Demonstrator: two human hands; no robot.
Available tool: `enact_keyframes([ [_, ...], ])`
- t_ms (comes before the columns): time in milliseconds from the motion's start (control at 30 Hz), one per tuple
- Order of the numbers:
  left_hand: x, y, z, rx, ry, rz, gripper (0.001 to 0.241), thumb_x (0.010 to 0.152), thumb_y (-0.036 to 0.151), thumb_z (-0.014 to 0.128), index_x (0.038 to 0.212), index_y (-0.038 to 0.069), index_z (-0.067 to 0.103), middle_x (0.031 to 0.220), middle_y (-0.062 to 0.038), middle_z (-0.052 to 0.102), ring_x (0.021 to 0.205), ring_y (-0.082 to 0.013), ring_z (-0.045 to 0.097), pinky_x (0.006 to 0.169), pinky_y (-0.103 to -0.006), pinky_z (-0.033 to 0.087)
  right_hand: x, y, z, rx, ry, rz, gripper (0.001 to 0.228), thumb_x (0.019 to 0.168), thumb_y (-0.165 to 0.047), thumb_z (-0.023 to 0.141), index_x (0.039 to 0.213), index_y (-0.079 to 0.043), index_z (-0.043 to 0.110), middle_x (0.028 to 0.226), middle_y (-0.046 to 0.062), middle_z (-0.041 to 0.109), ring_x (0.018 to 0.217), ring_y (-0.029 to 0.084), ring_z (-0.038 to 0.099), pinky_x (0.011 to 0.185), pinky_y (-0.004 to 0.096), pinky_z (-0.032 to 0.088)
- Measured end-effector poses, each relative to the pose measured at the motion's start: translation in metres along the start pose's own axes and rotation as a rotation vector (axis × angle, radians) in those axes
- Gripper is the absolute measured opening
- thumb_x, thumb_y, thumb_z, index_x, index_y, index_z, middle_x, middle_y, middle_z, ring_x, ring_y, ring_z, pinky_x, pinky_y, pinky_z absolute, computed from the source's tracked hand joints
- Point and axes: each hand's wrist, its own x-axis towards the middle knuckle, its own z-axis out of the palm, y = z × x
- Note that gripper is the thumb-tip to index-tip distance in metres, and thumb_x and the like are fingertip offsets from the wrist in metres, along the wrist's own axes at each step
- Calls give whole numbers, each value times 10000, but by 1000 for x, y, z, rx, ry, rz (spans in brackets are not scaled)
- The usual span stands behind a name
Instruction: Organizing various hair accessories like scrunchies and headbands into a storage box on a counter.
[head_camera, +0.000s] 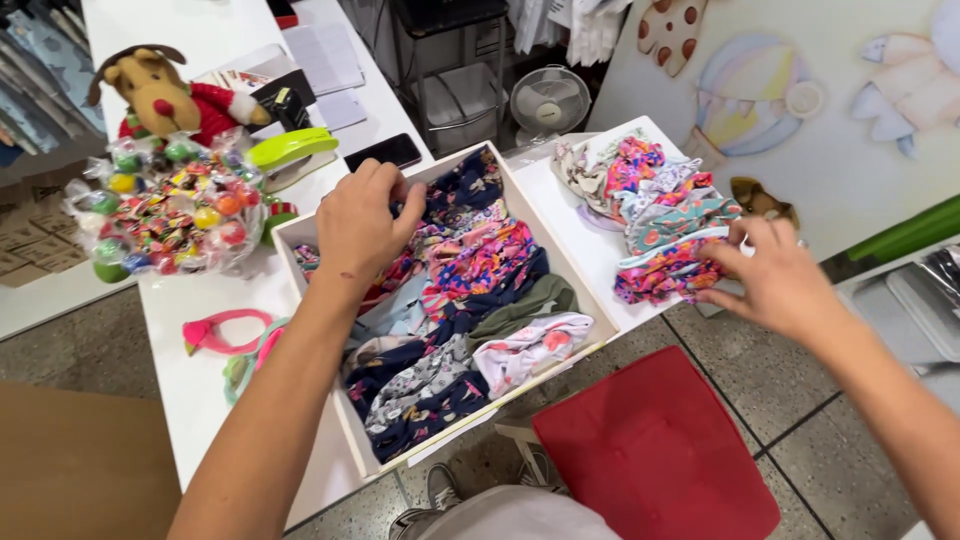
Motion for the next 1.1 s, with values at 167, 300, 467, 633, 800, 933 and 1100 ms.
enact_keyframes([
  [167, 1, 3, -3, -119, -119, -5, 331, 1113, 413, 620, 900, 161, 600, 887, -16, 616, 798, -286, 624, 673, -499, 489, -31, -20, 28, 57, 188, 13, 210, 960, -318, 847, 1114, -192, 784, 1341, 148, 607, 1198, 395, 597, 988, 513, 587],
  [300, -1, 2, -6, -276, -192, -100, 316, 1107, 389, 616, 892, 157, 619, 869, 0, 648, 796, -242, 620, 719, -452, 463, -36, -33, 22, 251, 328, 7, 152, 955, -56, 833, 1009, -39, 691, 1196, 180, 614, 1132, 361, 635, 995, 485, 556],
  [467, -3, 4, -9, -292, -203, -77, 294, 1097, 353, 617, 883, 152, 631, 848, -5, 654, 778, -245, 617, 702, -448, 452, -41, -43, -6, 458, 496, 99, 202, 887, 84, 799, 920, -9, 623, 1074, 174, 713, 1047, 317, 693, 982, 423, 551],
  [633, -2, 2, -7, -312, -216, 28, 295, 1098, 371, 618, 932, 132, 668, 892, -19, 701, 814, -248, 648, 733, -444, 484, -30, -59, -56, 585, 646, 168, 212, 902, 163, 746, 928, 23, 589, 1046, 224, 693, 1006, 312, 685, 961, 408, 544],
  [800, -1, 17, -10, -393, -104, 230, 208, 1074, 353, 667, 1018, 154, 686, 942, -14, 718, 866, -251, 638, 816, -442, 472, -13, -73, -93, 819, 620, 261, 258, 975, 143, 727, 1112, 11, 553, 1137, 197, 677, 1096, 256, 670, 930, 334, 525],
  [933, -15, 67, -39, -811, -298, 333, 479, 1058, 427, 749, 1436, 158, 630, 1370, -76, 662, 1233, -220, 646, 1044, -368, 532, 26, -103, -140, 936, 481, 243, 386, 1009, 137, 694, 1386, 76, 636, 1079, 152, 650, 968, 158, 588, 888, 273, 504],
  [1100, -17, 90, -82, -911, -606, 493, 642, 1067, 493, 684, 1569, 127, 523, 1456, -99, 624, 1141, -199, 607, 990, -327, 531, 89, -142, -169, 1011, 356, -17, 356, 1031, 55, 731, 1373, 80, 634, 1141, 147, 678, 1005, 172, 616, 925, 298, 546],
])
